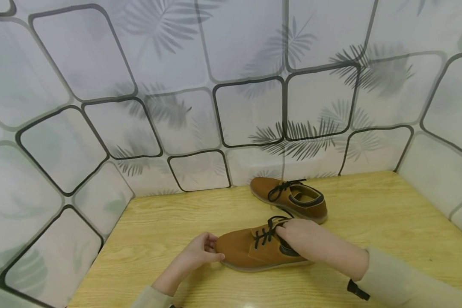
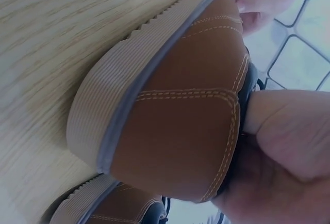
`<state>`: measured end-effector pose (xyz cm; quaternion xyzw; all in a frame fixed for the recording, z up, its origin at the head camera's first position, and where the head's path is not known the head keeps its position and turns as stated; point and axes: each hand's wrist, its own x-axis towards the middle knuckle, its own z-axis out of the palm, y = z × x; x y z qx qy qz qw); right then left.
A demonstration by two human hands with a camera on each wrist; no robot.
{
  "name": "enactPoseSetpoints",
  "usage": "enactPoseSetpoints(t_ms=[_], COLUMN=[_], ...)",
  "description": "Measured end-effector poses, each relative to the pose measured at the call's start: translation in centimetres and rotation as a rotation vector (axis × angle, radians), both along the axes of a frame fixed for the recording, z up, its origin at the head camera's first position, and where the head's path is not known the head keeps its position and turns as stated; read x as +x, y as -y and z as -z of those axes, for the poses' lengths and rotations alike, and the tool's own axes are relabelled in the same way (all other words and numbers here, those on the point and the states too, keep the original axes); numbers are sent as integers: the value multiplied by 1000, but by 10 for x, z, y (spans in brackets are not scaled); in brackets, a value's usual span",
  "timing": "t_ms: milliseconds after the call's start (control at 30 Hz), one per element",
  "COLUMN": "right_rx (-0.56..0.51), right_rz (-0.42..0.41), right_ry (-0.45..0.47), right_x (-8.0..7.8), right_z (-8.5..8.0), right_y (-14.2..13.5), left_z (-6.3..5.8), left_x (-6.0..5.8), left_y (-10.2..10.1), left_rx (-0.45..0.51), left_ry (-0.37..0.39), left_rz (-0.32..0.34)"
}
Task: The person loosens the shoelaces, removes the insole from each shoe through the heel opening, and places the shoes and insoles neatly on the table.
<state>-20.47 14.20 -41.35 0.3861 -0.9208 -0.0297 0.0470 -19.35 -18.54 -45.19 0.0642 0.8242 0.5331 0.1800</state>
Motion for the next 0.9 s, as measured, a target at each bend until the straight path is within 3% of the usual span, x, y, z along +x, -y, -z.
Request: enactPoseSetpoints(t_ms=[333,500,667,767,900], right_rx=[-68,-207,-218,-236,-317], right_rz=[20,38,90,132,165], right_ry=[-21,-136,-218,-184,-34], right_x=[-1,0,1,1,0], right_z=[0,2,4,2,-3], right_y=[0,-5,-6,-7,-7], left_z=[1,1,1,1,1], left_x=[-1,0,0,0,0], left_y=[0,0,0,0,0], left_rx=[-8,-19,-18,-11,-11], left_ry=[-7,-8,-6,2,4], left_rz=[-4,-11,-13,-12,-11])
